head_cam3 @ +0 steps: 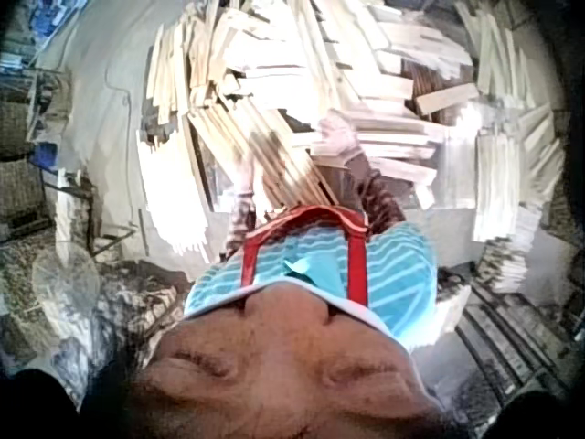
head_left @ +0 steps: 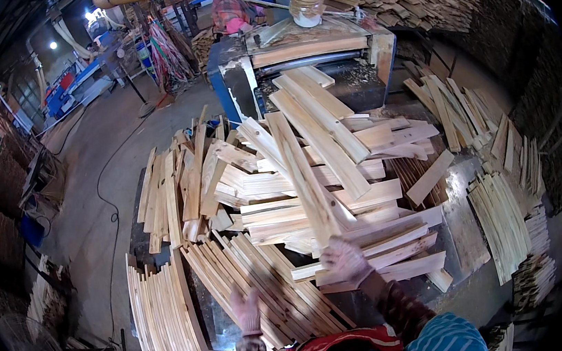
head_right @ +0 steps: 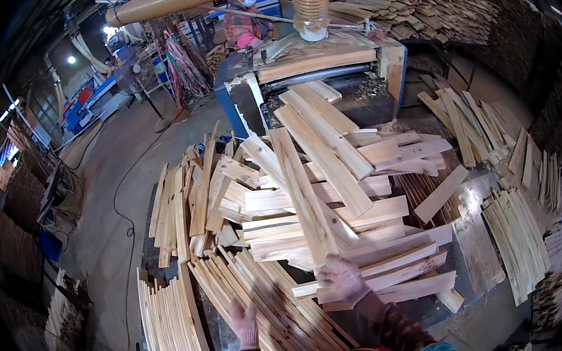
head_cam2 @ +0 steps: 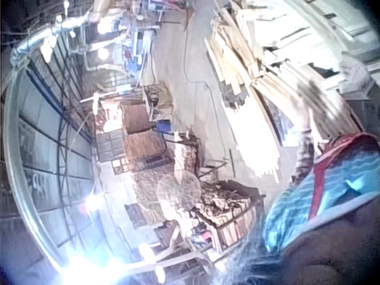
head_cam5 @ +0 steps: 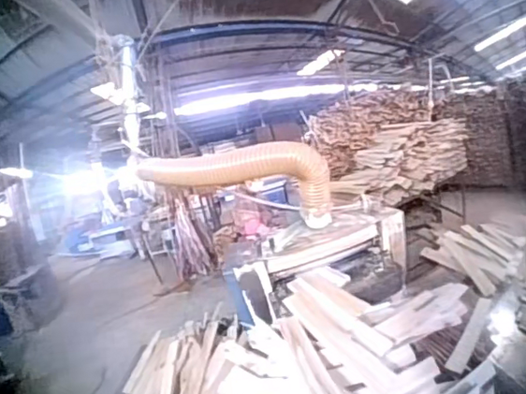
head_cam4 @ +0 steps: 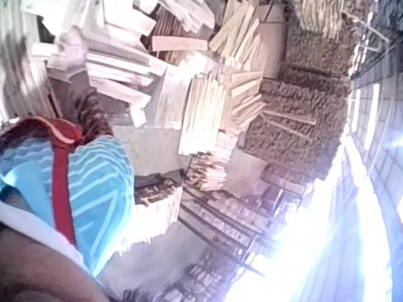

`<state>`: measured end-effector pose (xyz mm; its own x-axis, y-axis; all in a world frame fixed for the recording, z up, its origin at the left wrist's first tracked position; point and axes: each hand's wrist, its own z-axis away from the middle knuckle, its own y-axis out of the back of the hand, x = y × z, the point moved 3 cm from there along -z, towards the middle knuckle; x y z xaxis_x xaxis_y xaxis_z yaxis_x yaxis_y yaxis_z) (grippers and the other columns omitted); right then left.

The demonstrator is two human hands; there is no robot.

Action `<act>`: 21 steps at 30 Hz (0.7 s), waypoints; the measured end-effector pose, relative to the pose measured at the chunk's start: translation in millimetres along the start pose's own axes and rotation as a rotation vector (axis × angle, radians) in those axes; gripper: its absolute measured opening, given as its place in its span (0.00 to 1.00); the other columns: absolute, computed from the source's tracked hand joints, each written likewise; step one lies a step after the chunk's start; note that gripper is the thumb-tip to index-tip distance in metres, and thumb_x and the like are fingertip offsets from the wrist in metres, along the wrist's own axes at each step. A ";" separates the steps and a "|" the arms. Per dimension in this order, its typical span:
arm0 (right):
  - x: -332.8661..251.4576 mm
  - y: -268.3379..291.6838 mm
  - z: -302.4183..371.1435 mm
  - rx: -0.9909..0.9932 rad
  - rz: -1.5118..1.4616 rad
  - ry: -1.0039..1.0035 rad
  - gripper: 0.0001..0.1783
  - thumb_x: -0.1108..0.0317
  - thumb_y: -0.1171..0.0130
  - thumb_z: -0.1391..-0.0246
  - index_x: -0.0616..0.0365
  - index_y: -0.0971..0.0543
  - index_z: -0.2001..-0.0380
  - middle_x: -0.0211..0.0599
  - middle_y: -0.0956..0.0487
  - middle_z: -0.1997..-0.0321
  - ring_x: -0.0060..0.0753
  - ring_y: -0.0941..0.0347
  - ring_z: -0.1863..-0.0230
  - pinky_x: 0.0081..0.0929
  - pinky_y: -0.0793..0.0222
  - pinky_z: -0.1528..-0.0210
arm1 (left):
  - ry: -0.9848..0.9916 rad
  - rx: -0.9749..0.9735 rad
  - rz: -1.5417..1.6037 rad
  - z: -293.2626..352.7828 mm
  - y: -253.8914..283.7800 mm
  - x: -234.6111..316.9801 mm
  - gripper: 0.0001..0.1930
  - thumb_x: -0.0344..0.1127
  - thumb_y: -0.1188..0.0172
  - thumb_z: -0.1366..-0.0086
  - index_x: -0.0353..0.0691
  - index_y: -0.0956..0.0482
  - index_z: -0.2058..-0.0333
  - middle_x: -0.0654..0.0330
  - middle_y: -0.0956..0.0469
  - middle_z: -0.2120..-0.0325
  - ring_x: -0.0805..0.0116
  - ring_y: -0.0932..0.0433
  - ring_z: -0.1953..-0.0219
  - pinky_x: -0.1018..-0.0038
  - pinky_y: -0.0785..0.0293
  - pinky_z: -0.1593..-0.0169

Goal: The person sorts and stacks light-colored wooden planks on a metal workbench in a workshop. They repeatedly pick up planks from a pile, align them, and place them into a neat stack, occasionally moving the stack to a nearby rack.

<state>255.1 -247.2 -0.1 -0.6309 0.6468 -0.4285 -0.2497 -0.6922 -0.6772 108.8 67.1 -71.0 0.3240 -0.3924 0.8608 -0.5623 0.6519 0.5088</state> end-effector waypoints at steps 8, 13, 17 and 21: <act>-20.9 30.5 -8.9 -0.030 1.292 0.636 0.29 0.44 0.41 0.39 0.65 0.19 0.58 0.48 0.16 0.66 0.46 0.17 0.63 0.39 0.24 0.59 | 0.519 -0.851 0.733 -28.7 -135.8 200.2 0.27 0.35 0.36 0.36 0.32 0.30 0.40 0.54 0.21 0.51 0.65 0.24 0.47 0.70 0.27 0.44; -130.9 -12.9 -16.3 0.685 1.748 1.303 0.44 0.45 0.32 0.55 0.56 0.32 0.38 0.49 0.26 0.44 0.46 0.27 0.47 0.45 0.36 0.41 | 0.576 -0.772 0.863 -29.3 -125.1 152.1 0.23 0.35 0.34 0.37 0.31 0.26 0.46 0.55 0.19 0.55 0.62 0.17 0.57 0.67 0.18 0.53; -158.9 -4.3 -58.6 0.869 2.007 0.997 0.52 0.41 0.31 0.63 0.57 0.34 0.37 0.51 0.25 0.45 0.51 0.25 0.52 0.44 0.32 0.45 | 0.556 -0.798 0.897 -20.2 -102.5 163.3 0.23 0.42 0.34 0.36 0.35 0.25 0.47 0.58 0.18 0.59 0.65 0.17 0.60 0.69 0.16 0.59; -139.9 19.6 -56.9 0.679 1.813 0.761 0.47 0.41 0.31 0.61 0.59 0.28 0.42 0.51 0.22 0.50 0.50 0.24 0.52 0.44 0.28 0.49 | 0.570 -0.822 1.041 -5.4 -82.1 147.5 0.26 0.55 0.41 0.32 0.37 0.25 0.49 0.60 0.20 0.70 0.66 0.18 0.73 0.71 0.18 0.71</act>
<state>380.2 -333.0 12.5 -0.1029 -0.8958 -0.4323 -0.1180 -0.4206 0.8996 206.9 -40.8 14.3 0.4119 0.6641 0.6240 -0.2023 0.7343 -0.6480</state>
